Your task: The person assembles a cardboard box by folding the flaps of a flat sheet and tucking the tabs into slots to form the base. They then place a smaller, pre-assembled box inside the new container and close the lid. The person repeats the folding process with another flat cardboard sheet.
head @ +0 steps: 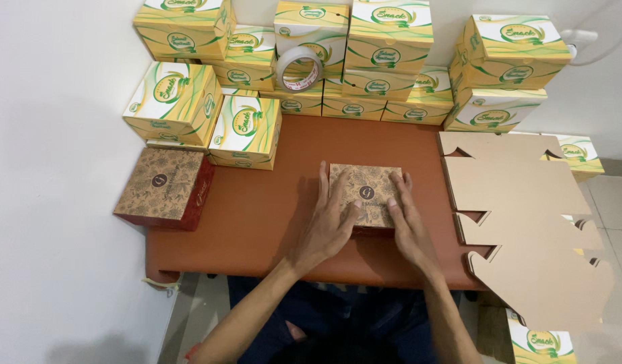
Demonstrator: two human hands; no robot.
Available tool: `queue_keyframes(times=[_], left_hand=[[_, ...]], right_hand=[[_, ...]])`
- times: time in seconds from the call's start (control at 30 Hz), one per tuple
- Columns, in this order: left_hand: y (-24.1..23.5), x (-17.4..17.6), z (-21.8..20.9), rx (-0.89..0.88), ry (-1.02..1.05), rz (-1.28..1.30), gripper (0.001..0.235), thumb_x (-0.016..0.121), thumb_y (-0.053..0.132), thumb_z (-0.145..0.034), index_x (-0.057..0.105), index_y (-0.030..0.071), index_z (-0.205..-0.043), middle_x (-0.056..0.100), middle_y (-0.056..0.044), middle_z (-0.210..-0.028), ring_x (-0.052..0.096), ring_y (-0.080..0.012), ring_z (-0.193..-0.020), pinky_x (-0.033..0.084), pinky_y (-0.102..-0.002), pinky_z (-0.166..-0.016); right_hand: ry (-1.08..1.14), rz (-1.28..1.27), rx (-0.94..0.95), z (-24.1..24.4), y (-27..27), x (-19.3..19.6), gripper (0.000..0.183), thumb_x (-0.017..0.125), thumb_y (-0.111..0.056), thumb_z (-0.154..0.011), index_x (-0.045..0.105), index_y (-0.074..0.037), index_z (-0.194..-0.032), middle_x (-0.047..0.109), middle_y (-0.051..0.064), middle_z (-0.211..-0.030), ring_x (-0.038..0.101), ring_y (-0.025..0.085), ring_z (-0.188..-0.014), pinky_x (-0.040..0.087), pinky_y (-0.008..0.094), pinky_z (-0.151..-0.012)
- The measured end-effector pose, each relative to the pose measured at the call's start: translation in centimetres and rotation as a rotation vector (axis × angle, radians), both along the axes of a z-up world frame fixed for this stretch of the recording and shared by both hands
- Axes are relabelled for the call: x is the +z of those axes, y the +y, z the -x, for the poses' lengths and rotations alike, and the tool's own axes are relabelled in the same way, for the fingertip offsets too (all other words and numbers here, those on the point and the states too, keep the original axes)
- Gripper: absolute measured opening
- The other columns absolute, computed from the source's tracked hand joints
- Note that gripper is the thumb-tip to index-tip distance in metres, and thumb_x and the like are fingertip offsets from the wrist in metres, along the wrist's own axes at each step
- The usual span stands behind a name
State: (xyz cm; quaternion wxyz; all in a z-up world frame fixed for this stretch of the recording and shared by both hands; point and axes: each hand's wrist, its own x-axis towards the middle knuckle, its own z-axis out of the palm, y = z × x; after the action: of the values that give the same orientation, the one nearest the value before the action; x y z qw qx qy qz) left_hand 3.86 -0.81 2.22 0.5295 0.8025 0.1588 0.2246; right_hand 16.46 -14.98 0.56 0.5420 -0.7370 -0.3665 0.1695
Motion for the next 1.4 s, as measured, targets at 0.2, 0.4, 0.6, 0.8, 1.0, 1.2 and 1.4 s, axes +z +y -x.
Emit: queue_keyframes(times=[0.2,0.4,0.6,0.8,1.0,1.2,1.4], left_hand=[[1.0,-1.9,-0.5,-0.034,0.062,-0.077,0.069,0.048,0.023,-0.105,0.027,0.003,-0.167,0.0,-0.044,-0.17,0.031,-0.07,-0.146,0.039,-0.084,-0.107],[1.4,-2.1,0.5,-0.068,-0.037,-0.074,0.082,0.064,0.036,-0.1,0.028,0.004,-0.167,0.003,-0.048,-0.167,0.03,-0.0706,-0.146,0.035,-0.082,-0.112],[-0.1,-2.9,4.5,-0.09,-0.142,-0.137,0.095,0.077,0.025,-0.089,0.027,0.006,-0.168,-0.011,-0.04,-0.173,0.013,-0.0683,-0.153,0.022,-0.083,-0.118],[-2.1,-4.6,9.0,0.155,-0.027,-0.637,0.05,0.059,0.029,-0.11,0.052,0.006,-0.153,0.022,-0.027,-0.175,0.018,-0.0557,-0.162,0.017,-0.076,-0.126],[-1.4,-5.5,12.0,0.421,-0.003,-0.902,0.036,0.062,0.021,-0.109,0.065,0.016,-0.144,0.053,-0.015,-0.161,0.046,-0.0475,-0.152,0.036,-0.069,-0.122],[1.0,-5.3,13.1,0.573,-0.017,-0.899,0.035,0.068,0.014,-0.106,0.068,0.012,-0.141,0.057,-0.015,-0.156,0.048,-0.0485,-0.15,0.05,-0.053,-0.119],[2.4,-5.2,12.9,0.678,-0.007,-0.92,0.035,0.07,0.014,-0.106,0.069,0.012,-0.141,0.059,-0.014,-0.156,0.051,-0.0464,-0.15,0.053,-0.049,-0.116]], right_hand=[[-0.11,-0.028,0.029,-1.3,0.0,-3.1,0.054,0.039,-0.014,-0.114,0.033,0.002,-0.166,0.039,0.03,-0.167,0.011,0.055,-0.16,0.008,0.072,-0.126],[-0.011,-0.137,-0.03,0.2,0.2,-1.1,0.056,0.045,-0.018,-0.113,0.034,0.001,-0.165,0.042,0.033,-0.164,0.021,0.055,-0.159,0.013,0.071,-0.128],[-0.049,-0.018,0.156,0.2,-2.9,-2.3,0.101,0.081,-0.011,-0.086,0.025,-0.003,-0.169,0.03,0.026,-0.173,0.019,0.049,-0.16,0.015,0.061,-0.129],[-0.03,0.123,0.396,-0.9,-0.7,-1.7,0.085,0.072,-0.019,-0.095,0.029,-0.012,-0.167,0.032,0.008,-0.177,0.027,0.02,-0.163,0.017,0.037,-0.132],[0.094,0.026,0.465,1.5,5.9,-1.2,0.065,0.067,-0.006,-0.099,0.045,-0.009,-0.16,0.053,0.01,-0.165,0.057,0.021,-0.146,0.047,0.035,-0.121],[-0.425,0.068,0.179,4.9,10.5,-2.4,0.048,0.082,-0.028,-0.094,0.065,-0.025,-0.139,0.082,0.002,-0.113,0.084,0.023,-0.095,0.061,0.035,-0.073],[-0.429,0.119,0.171,7.4,12.3,-2.1,0.041,0.074,-0.029,-0.098,0.058,-0.029,-0.136,0.085,-0.001,-0.105,0.083,0.025,-0.095,0.06,0.043,-0.069]])
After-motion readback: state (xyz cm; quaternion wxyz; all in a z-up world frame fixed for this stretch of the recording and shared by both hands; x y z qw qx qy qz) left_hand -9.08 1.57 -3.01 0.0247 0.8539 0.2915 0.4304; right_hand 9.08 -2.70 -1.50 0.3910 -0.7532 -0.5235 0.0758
